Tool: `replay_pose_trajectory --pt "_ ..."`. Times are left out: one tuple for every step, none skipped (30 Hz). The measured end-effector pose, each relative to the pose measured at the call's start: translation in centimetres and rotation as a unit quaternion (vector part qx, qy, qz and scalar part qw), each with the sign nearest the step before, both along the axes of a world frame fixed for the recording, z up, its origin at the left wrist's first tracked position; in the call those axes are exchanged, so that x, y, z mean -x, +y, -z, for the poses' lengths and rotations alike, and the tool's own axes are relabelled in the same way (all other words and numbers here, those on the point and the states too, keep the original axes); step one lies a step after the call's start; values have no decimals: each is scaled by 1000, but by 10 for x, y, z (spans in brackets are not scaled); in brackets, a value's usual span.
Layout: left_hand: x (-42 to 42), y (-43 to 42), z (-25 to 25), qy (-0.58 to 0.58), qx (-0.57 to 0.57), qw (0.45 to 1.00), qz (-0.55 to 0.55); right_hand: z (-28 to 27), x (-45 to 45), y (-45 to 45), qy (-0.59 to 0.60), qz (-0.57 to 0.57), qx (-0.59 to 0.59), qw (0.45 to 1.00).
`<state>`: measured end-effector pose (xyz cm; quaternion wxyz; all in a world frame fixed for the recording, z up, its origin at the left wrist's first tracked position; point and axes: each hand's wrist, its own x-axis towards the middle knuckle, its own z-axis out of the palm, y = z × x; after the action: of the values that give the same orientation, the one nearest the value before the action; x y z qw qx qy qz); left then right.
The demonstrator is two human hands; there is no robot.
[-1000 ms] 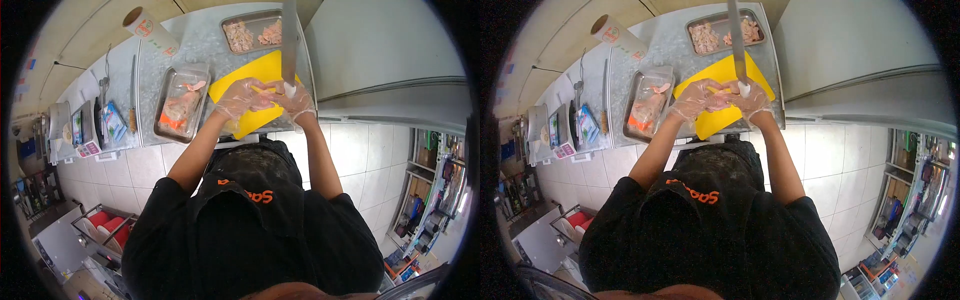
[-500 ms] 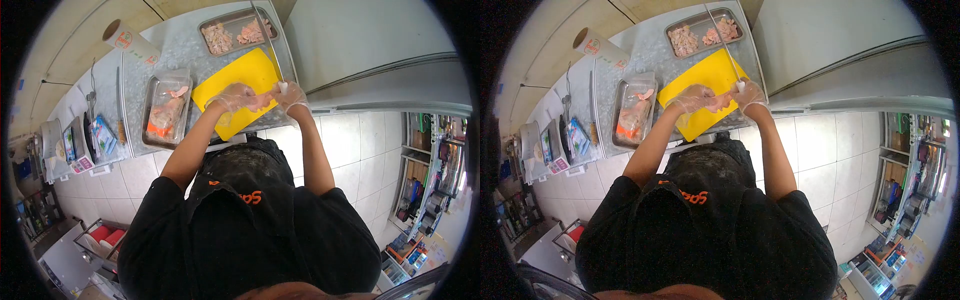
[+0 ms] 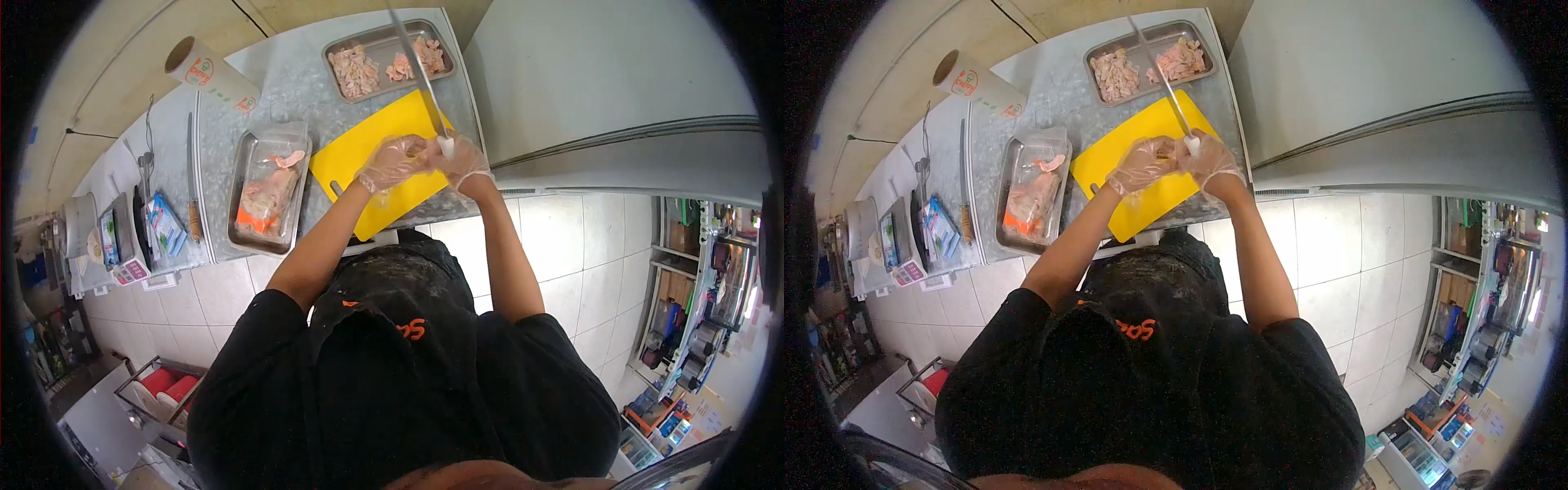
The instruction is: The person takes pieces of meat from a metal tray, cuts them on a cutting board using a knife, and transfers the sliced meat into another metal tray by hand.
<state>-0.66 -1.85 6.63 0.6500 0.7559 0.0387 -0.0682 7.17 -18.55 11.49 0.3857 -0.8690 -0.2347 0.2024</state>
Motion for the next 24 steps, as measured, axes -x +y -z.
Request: replay_pose_trajectory --pt "0 -1 -7 54 86 995 -5 -7 -2 -3 -1 0 1 1000" --pt "1 -1 -16 53 87 995 -6 -13 -4 -8 -16 -24 -28 999" --pt "2 0 -26 63 33 997 -4 -20 -6 -11 -31 -48 -57 997" --pt "3 1 -31 74 -21 997 -4 -28 -6 -14 -32 -51 -57 997" --pt "3 5 -26 73 -21 997 -7 -38 -2 -15 6 -34 -76 997" --pt "3 9 -18 31 -8 999 -7 -43 0 -16 45 -18 -95 994" --pt "3 13 -10 -11 4 1000 -8 -42 0 -17 45 -22 -97 994" --pt "5 16 -11 -11 2 1000 -12 -39 -2 -20 16 -31 -67 997" --pt "9 17 -12 33 30 999 5 -36 -3 -21 -13 -39 -38 998" --pt "13 17 -13 78 59 995 22 -33 -3 -22 -13 -41 -40 998" --pt "18 19 -12 79 58 995 21 -31 -3 -23 20 -34 -39 998" --pt "23 20 -12 98 58 993 26 -29 -3 -24 53 -26 -38 998" --pt "25 21 -10 118 59 991 32 -28 -3 -22 53 -25 -38 998" --pt "24 22 -5 118 59 991 33 -26 -5 -19 52 -28 18 998" --pt "23 22 4 144 3 989 24 -24 -8 -16 50 -30 74 996" --pt "23 22 14 171 -52 984 15 -6 -14 -12 52 -29 75 995" --pt "20 20 29 172 -52 984 18 26 -22 -6 -16 -13 112 993" --pt "14 15 45 81 -238 968 14 56 -26 -5 -84 2 151 985" --pt "12 8 54 -15 -412 911 9 79 -25 -9 -83 3 153 985" --pt "10 2 51 -16 -410 912 10 98 -26 -11 -108 43 134 984" --pt "9 -3 46 -4 -393 919 -35 101 -26 -12 -133 83 115 981" --pt "10 -6 41 9 -374 924 -80 104 -25 -16 -133 82 117 981" --pt "12 -6 44 12 -371 925 -82 99 -18 -22 -122 96 126 980" --pt "18 -4 49 -15 -358 929 -94 93 -7 -28 -109 109 135 979"
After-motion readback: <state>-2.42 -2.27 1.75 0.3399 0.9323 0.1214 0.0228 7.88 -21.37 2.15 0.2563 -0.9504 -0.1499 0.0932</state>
